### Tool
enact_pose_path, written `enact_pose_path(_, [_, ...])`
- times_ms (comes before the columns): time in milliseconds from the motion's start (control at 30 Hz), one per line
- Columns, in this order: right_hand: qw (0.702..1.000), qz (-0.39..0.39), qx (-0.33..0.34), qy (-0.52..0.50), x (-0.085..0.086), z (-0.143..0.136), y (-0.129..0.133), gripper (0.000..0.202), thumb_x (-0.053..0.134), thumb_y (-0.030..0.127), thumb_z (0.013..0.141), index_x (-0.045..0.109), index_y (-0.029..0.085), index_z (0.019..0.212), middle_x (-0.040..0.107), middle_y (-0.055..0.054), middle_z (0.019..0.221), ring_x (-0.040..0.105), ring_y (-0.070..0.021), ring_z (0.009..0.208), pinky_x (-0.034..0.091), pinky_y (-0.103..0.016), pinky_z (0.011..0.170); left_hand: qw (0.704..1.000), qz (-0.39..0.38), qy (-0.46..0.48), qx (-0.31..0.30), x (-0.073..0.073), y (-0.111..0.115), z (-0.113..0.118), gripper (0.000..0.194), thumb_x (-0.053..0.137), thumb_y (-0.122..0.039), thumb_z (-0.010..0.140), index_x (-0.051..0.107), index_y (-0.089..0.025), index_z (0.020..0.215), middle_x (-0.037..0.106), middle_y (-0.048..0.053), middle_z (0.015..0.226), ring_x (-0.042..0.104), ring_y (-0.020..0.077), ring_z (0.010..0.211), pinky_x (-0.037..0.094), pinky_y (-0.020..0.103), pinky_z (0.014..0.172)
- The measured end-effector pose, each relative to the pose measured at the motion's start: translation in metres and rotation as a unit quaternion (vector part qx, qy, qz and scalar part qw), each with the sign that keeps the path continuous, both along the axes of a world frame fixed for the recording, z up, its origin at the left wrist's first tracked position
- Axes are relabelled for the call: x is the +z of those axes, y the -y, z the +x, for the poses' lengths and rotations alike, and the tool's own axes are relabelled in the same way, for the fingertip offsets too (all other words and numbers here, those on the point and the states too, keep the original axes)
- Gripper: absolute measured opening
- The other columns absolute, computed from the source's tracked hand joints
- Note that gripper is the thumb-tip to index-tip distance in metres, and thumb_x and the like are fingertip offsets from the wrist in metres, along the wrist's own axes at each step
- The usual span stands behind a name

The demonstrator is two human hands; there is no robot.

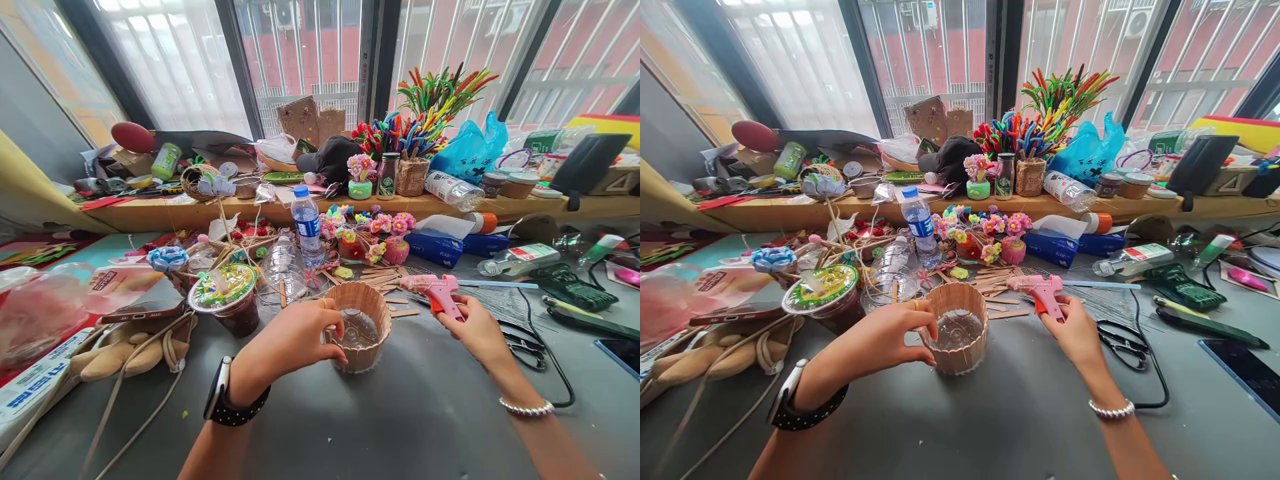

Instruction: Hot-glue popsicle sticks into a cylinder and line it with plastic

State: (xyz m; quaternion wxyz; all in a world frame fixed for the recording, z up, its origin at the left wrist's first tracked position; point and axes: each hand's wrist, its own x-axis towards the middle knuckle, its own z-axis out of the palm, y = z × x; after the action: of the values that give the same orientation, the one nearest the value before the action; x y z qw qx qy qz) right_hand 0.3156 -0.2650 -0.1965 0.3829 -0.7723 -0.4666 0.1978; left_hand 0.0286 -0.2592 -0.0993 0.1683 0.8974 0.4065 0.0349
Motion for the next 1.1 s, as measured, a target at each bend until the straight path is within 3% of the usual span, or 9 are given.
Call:
enact_pose_path(300, [0.995,-0.01,0.001,0.1,-0.002,-0.001,0.004,0.023,0.051,0.04,0.058,0.052,0.021,0.072,0.063,-0.005,0.07,0.057,-0.0205,0.06,0.038,-0.031,0.055,0.998,0.048,-0.012,-0.027,-0.005,0.009,0.018,0.011,0.054,-0.024,0.078,0.063,-0.02,0.074,0.064,-0.001,0.076,0.057,0.0133,0.066,0.034,0.021,0.055])
enact_pose_path(500, [0.988,0.0,0.017,0.155,-0.013,0.004,0.0,0.022,0.05,0.04,0.059,0.053,0.02,0.068,0.06,-0.008,0.077,0.055,-0.0229,0.072,0.039,-0.033,0.062,0.994,0.025,0.106,0.018,-0.003,-0.009,0.005,0.014,0.05,-0.024,0.08,0.063,-0.019,0.076,0.065,0.001,0.076,0.056,0.0131,0.071,0.037,0.022,0.064])
enact_pose_path(633, [0.981,0.008,0.035,0.19,-0.025,0.006,-0.003,0.022,0.05,0.037,0.062,0.055,0.019,0.073,0.059,-0.008,0.081,0.054,-0.0232,0.077,0.039,-0.034,0.068,0.976,-0.017,0.211,0.054,-0.004,-0.022,-0.004,0.019,0.05,-0.032,0.078,0.061,-0.017,0.073,0.062,0.001,0.075,0.051,0.0121,0.068,0.037,0.021,0.06])
enact_pose_path(833, [0.972,-0.004,0.034,0.231,-0.036,0.005,-0.003,0.028,0.053,0.04,0.062,0.055,0.017,0.079,0.058,-0.011,0.085,0.052,-0.0267,0.083,0.039,-0.038,0.07,0.93,-0.085,0.334,0.13,-0.009,-0.033,-0.007,0.023,0.052,-0.037,0.074,0.057,-0.015,0.068,0.055,0.0,0.071,0.047,0.0112,0.066,0.037,0.019,0.056])
enact_pose_path(967, [0.967,0.015,0.036,0.253,-0.028,0.002,-0.001,0.037,0.056,0.043,0.063,0.053,0.015,0.086,0.055,-0.015,0.089,0.049,-0.0313,0.086,0.039,-0.045,0.069,0.857,-0.14,0.442,0.223,-0.014,-0.037,-0.008,0.026,0.059,-0.041,0.068,0.056,-0.015,0.067,0.046,-0.003,0.057,0.037,0.0059,0.049,0.027,0.015,0.04])
enact_pose_path(1100, [0.95,0.078,0.166,0.253,-0.014,-0.017,0.003,0.026,0.053,0.037,0.071,0.055,0.018,0.088,0.055,-0.011,0.095,0.048,-0.0265,0.094,0.037,-0.044,0.082,0.817,-0.145,0.492,0.265,-0.017,-0.04,-0.01,0.03,0.058,-0.045,0.067,0.052,-0.015,0.067,0.039,-0.006,0.051,0.03,0.0036,0.04,0.02,0.015,0.034])
